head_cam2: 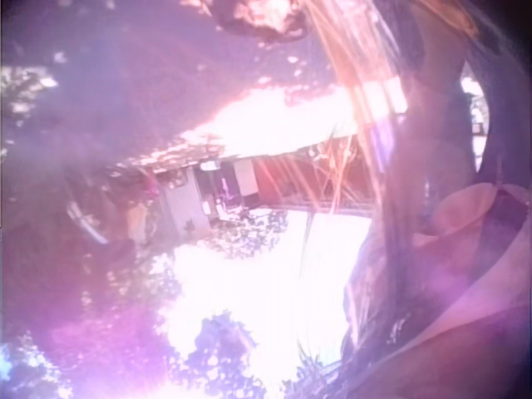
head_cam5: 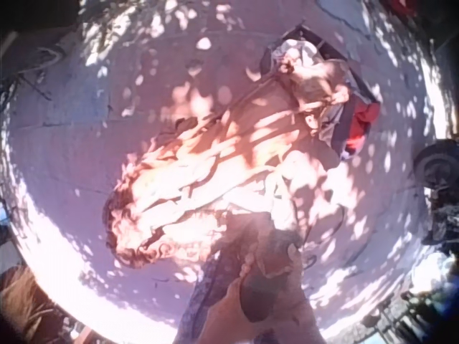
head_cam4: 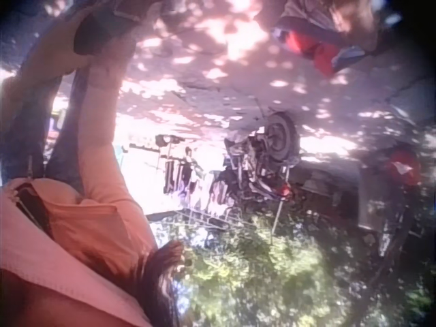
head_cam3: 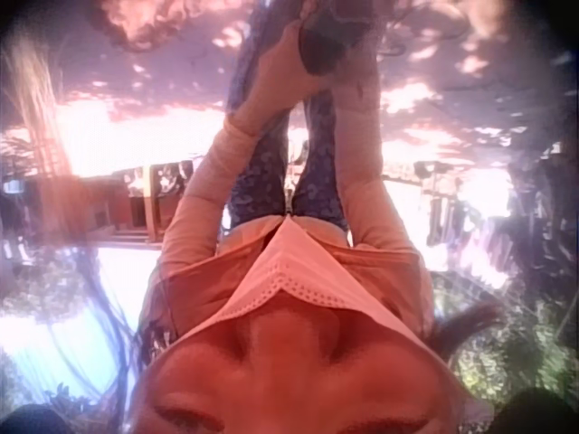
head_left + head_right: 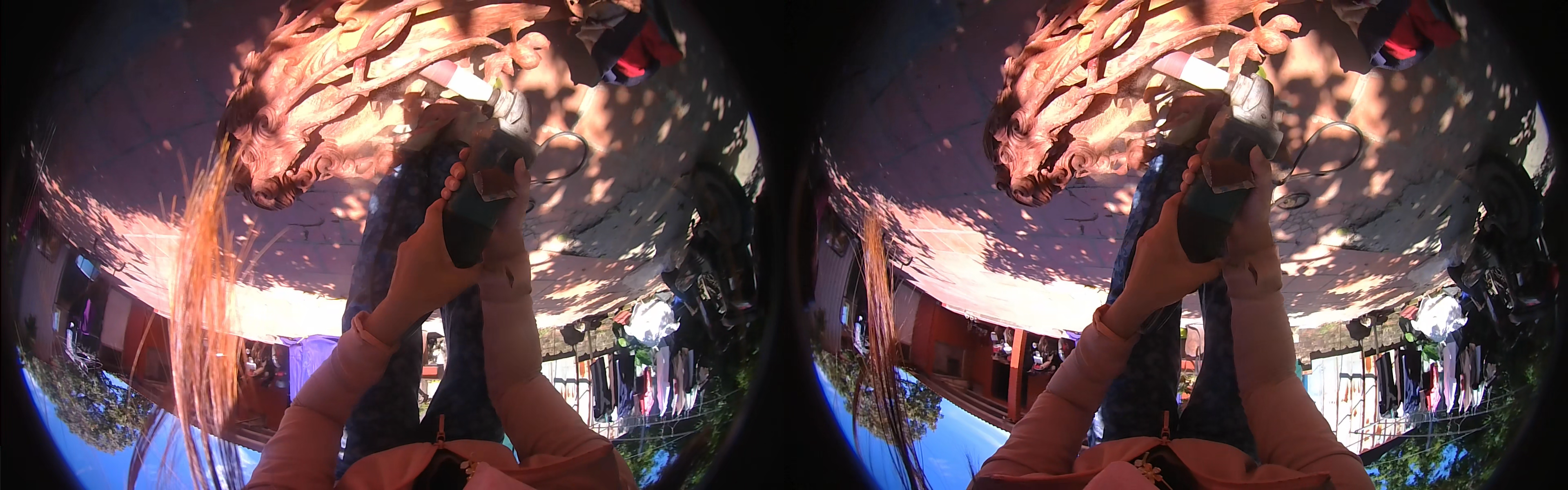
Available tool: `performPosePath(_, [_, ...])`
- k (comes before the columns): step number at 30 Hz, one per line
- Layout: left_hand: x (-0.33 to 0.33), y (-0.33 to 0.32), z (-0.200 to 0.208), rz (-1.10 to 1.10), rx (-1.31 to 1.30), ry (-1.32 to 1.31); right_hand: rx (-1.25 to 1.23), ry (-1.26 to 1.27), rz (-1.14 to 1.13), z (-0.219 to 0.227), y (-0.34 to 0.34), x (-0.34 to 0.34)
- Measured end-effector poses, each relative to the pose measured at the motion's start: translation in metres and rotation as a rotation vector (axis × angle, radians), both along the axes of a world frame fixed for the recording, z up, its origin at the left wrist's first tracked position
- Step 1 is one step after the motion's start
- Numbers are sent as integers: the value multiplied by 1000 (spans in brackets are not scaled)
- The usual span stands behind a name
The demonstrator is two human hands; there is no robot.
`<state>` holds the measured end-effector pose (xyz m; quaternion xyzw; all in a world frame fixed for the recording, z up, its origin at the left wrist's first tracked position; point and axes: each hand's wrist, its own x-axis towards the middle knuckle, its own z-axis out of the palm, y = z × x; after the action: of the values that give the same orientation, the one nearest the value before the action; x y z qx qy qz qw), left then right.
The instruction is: The person uses a handheld power tool to carve and smooth a large wooden sculpture of a dragon. The person holds the tool with both hands and moves it along the surface of the wood, removing material and refining the details.
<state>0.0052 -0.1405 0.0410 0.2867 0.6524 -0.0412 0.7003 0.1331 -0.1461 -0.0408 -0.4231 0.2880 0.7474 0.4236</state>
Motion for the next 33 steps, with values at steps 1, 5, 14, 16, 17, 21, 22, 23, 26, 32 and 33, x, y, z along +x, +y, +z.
performPosePath(1, [2,-1,0,-13,-30,-11,7,2,-15,1,0,2])
performPosePath(5, [-1,4,0,2,5,24,6,-6,3,1,5,-3])
performPosePath(14, [-4,-1,2,19,17,33,57,38,20,-11,-3,-5])
performPosePath(16, [1,-2,-1,-8,46,22,39,90,-54,-11,-7,1])
performPosePath(17, [2,-2,0,-7,46,20,47,101,-60,-11,-8,2])
performPosePath(21, [-2,-3,1,-16,39,31,64,139,-72,-10,-9,-2])
performPosePath(22, [-5,-6,2,-14,38,45,67,152,-66,-10,-8,-7])
performPosePath(23, [-8,-9,4,-23,51,62,27,133,-30,-8,-8,-11])
performPosePath(26, [-12,-12,6,-45,71,91,-15,97,49,-6,-10,-15])
performPosePath(32, [0,0,2,-86,69,55,30,73,-4,-14,-12,0])
performPosePath(33, [4,-1,-2,-87,85,37,48,77,-53,-16,-14,5])
